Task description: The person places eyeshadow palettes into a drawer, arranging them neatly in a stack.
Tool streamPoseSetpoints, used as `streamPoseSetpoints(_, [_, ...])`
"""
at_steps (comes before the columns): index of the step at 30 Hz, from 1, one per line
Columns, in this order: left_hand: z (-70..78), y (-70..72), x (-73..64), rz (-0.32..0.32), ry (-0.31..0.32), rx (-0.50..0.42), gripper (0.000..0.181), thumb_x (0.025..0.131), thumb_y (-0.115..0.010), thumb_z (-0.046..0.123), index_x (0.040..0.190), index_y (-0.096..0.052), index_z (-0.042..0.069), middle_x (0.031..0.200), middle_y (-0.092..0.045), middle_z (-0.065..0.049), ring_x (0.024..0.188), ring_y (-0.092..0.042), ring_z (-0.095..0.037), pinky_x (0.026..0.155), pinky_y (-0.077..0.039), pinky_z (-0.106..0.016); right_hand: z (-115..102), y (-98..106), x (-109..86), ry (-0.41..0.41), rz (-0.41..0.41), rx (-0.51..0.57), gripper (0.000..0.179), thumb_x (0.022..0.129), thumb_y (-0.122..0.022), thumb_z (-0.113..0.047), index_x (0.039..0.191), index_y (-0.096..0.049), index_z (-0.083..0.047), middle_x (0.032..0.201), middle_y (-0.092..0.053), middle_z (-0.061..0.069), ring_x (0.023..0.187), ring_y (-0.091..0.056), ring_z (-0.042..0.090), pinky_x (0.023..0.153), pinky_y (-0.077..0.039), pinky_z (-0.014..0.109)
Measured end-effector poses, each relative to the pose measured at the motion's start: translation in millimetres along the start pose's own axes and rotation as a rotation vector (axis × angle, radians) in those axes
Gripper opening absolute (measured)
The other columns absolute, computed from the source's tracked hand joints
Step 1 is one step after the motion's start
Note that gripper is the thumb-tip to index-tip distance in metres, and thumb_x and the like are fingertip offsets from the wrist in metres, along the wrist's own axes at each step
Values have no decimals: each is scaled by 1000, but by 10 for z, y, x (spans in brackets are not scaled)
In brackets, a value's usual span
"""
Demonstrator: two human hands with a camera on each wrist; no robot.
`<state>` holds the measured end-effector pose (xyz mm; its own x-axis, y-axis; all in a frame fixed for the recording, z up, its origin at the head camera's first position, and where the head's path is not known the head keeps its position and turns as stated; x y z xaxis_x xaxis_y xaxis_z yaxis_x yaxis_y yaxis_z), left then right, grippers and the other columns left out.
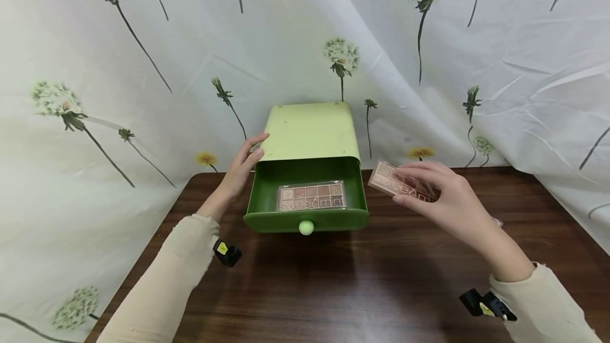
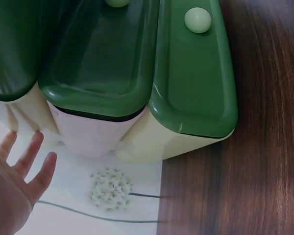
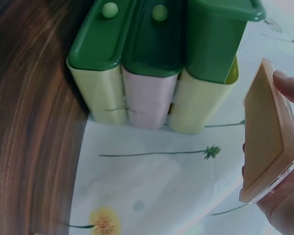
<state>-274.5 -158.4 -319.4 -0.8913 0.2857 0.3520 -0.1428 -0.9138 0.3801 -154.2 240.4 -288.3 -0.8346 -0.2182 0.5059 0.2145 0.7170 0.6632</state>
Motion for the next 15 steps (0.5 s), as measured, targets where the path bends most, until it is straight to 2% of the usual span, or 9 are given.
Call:
streamPoseSetpoints(6, [-34,0,10,13,6,-16,50,104,-42,28,152,-40,16,162,-22,-2,125,-41,-35,98,-36,-54,-167,-26,56,69,10,30,50,75,-88,-10,120,-73,-24,123,-64,-5,113,-51,-3,91,-33,7])
streamPoseSetpoints(10, [-45,-27,7,23,-5,-48,51,103,-41,23,153,-38,9,163,-19,-7,127,-40,-37,100,-35,-54,-267,-60,92,135,-2,45,51,73,-88,-6,120,-74,-22,123,-64,-6,115,-51,-1,94,-34,9])
streamPoseSetpoints(12, [-16,-38,-3,26,-12,-61,52,102,-41,20,152,-37,5,163,-19,-11,127,-39,-39,102,-34,-54,-313,-83,112,164,-14,56,52,72,-88,-5,120,-74,-21,124,-64,-5,115,-51,1,92,-35,10])
streamPoseSetpoints(15, [134,-43,-49,23,-17,-64,52,101,-40,16,150,-37,-1,162,-18,-18,128,-38,-42,103,-33,-55,-379,-122,158,211,-31,66,53,72,-88,-4,120,-74,-19,125,-64,-5,113,-52,3,87,-38,13])
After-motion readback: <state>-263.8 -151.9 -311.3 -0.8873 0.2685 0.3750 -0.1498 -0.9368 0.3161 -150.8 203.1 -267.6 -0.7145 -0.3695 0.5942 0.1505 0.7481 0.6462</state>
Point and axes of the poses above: each hand's wrist, its own x-axis towards the middle knuckle, its own y-axis out of the back of the hand, z = x × y, the point moved 1 cm from there along x, towards the middle knuckle
